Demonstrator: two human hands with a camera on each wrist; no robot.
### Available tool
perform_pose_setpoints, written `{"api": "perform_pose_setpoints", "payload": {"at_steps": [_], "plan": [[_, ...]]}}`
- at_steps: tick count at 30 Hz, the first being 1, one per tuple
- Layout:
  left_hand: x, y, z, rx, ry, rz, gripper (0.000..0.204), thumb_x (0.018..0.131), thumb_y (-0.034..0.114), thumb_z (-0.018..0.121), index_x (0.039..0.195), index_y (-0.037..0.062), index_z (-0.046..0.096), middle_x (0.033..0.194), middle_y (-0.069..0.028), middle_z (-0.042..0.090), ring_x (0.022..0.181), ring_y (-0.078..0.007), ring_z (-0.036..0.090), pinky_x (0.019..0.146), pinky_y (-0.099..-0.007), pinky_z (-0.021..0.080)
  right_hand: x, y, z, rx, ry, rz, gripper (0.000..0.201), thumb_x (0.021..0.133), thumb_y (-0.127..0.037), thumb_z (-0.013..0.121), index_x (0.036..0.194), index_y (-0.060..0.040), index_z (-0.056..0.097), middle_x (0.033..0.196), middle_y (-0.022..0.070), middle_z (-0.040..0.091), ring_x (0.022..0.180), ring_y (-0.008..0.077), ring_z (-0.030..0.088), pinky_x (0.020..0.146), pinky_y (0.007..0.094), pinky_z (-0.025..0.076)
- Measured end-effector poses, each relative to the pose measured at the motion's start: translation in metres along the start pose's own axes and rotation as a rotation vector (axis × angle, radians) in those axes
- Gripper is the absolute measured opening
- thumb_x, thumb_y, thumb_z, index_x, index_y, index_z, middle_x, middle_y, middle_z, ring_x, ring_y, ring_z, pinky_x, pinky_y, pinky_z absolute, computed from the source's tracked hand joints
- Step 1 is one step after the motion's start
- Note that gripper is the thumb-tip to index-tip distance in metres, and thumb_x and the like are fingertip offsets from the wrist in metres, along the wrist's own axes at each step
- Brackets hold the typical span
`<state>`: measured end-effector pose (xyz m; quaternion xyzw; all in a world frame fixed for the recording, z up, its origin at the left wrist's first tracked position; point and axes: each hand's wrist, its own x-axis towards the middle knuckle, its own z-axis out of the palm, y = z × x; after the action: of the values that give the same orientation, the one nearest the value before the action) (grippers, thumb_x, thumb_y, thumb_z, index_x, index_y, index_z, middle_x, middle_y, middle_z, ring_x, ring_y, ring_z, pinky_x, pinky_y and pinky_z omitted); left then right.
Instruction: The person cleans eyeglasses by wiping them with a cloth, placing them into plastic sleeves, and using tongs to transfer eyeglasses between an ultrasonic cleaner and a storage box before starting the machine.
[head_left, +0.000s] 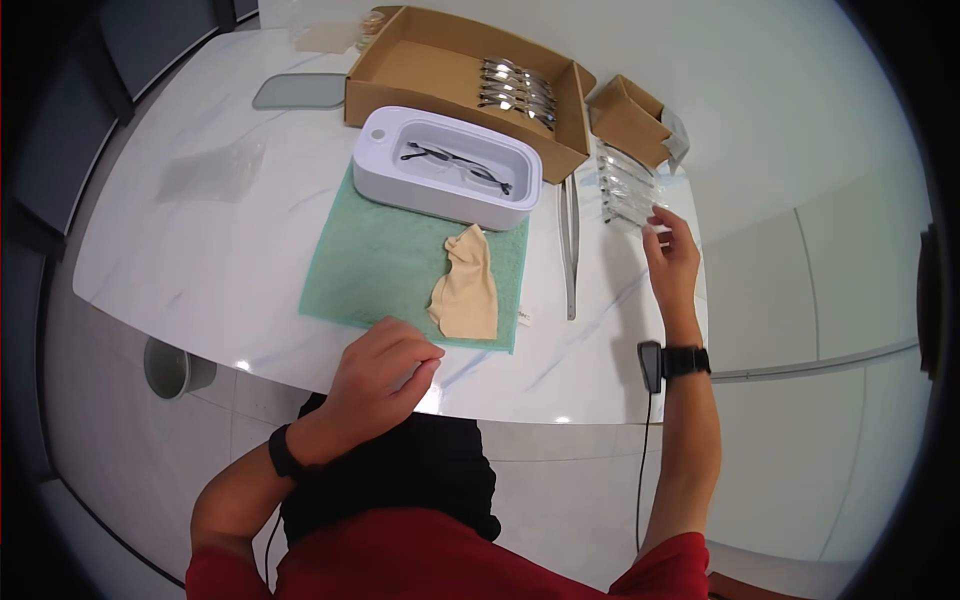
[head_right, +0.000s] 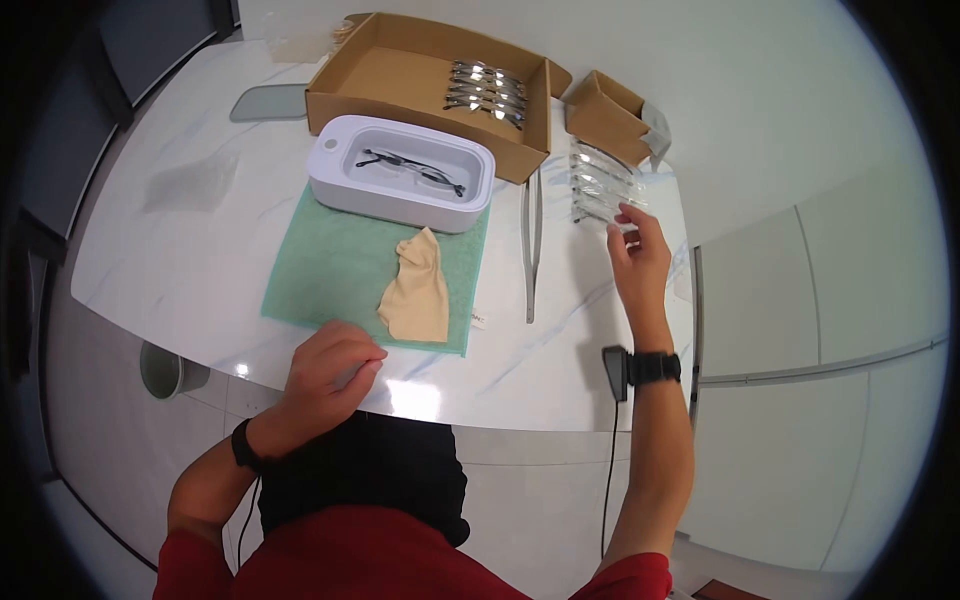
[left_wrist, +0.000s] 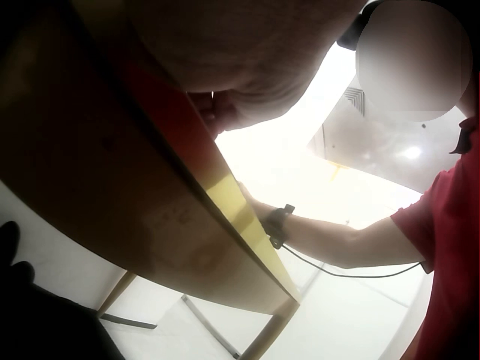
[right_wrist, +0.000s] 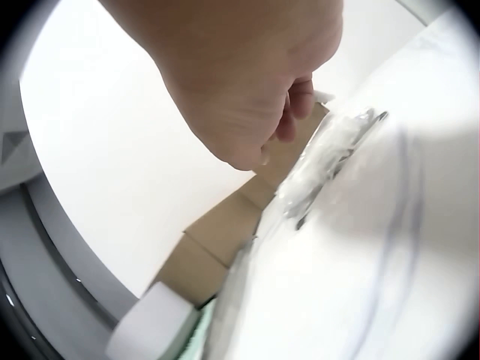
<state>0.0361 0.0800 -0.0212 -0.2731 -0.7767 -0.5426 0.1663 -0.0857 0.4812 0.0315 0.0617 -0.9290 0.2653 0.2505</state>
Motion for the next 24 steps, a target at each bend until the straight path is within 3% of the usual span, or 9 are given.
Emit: {"api": "perform_pose_setpoints", "payload": {"at_steps": [2, 3, 7, 10, 15, 22, 24], "plan": [[0.0, 0.0, -0.001, 0.001, -0.002, 0.005, 0.011, 0.081, -0.004, 0.071, 0.088, 0.0018, 0.066, 0.083, -0.0085, 0.063, 0.077, -0.0272, 0.061, 0.066, -0.0372, 0.05, -0.021, -0.022, 0.0, 0.208, -0.006, 0.094, 0.031, 0.095, -0.003, 0.066, 0.126, -0.0013, 0.064, 0.105, 0.005, 0.068, 0.076, 0.0077, 0.06, 0.066, 0.023, 0.052], [0.0, 0.0, -0.001, 0.001, -0.009, 0.007, 0.01, 0.081, -0.003, 0.071, 0.088, 0.0019, 0.066, 0.083, -0.0083, 0.063, 0.077, -0.0268, 0.061, 0.066, -0.037, 0.05, -0.031, -0.034, 0.004, 0.254, 0.024, 0.095, 0.031, 0.095, -0.003, 0.068, 0.125, 0.0008, 0.064, 0.098, 0.0015, 0.067, 0.069, 0.0021, 0.055, 0.061, 0.0191, 0.046], [-0.001, 0.001, -0.001, -0.002, -0.032, 0.008, 0.008, 0.082, -0.002, 0.071, 0.088, 0.0021, 0.067, 0.083, -0.0077, 0.062, 0.077, -0.026, 0.061, 0.066, -0.0367, 0.05, -0.059, -0.055, 0.019, 0.366, -0.054, 0.16, 0.033, 0.094, -0.003, 0.07, 0.126, -0.0007, 0.064, 0.097, 0.0019, 0.068, 0.069, 0.0029, 0.056, 0.061, 0.0187, 0.047], [-0.001, 0.002, -0.002, -0.007, -0.03, 0.01, 0.008, 0.082, -0.002, 0.071, 0.088, 0.0023, 0.066, 0.083, -0.008, 0.062, 0.078, -0.0266, 0.061, 0.067, -0.0373, 0.05, -0.066, -0.064, 0.031, 0.247, -0.144, 0.188, 0.041, 0.089, -0.009, 0.077, 0.127, -0.0018, 0.063, 0.102, 0.0041, 0.068, 0.073, 0.0069, 0.059, 0.06, 0.0218, 0.048], [-0.002, 0.001, -0.002, -0.006, -0.019, 0.024, 0.009, 0.082, -0.002, 0.07, 0.088, 0.0022, 0.066, 0.083, -0.0087, 0.061, 0.079, -0.0283, 0.06, 0.068, -0.0384, 0.05, -0.063, -0.076, 0.049, -0.021, -0.234, 0.209, 0.066, 0.082, -0.032, 0.082, 0.132, 0.0014, 0.057, 0.111, 0.0128, 0.062, 0.073, 0.0205, 0.063, 0.068, 0.0356, 0.053], [-0.003, 0.0, -0.004, -0.016, 0.014, 0.041, 0.014, 0.078, -0.007, 0.07, 0.09, -0.0003, 0.067, 0.087, -0.0105, 0.064, 0.082, -0.0287, 0.062, 0.069, -0.0371, 0.051, -0.059, -0.083, 0.055, -0.296, -0.202, 0.164, 0.064, 0.083, -0.034, 0.079, 0.131, 0.0021, 0.058, 0.109, 0.0166, 0.064, 0.08, 0.0306, 0.067, 0.072, 0.0419, 0.054], [-0.004, 0.0, -0.005, 0.004, -0.004, 0.044, 0.019, 0.078, -0.004, 0.071, 0.096, 0.0004, 0.067, 0.093, -0.0115, 0.064, 0.088, -0.0299, 0.061, 0.074, -0.0386, 0.051, -0.057, -0.082, 0.054, -0.311, -0.228, 0.151, 0.056, 0.085, -0.032, 0.077, 0.127, 0.0019, 0.061, 0.098, 0.0163, 0.067, 0.079, 0.0335, 0.068, 0.072, 0.0432, 0.054]]}}
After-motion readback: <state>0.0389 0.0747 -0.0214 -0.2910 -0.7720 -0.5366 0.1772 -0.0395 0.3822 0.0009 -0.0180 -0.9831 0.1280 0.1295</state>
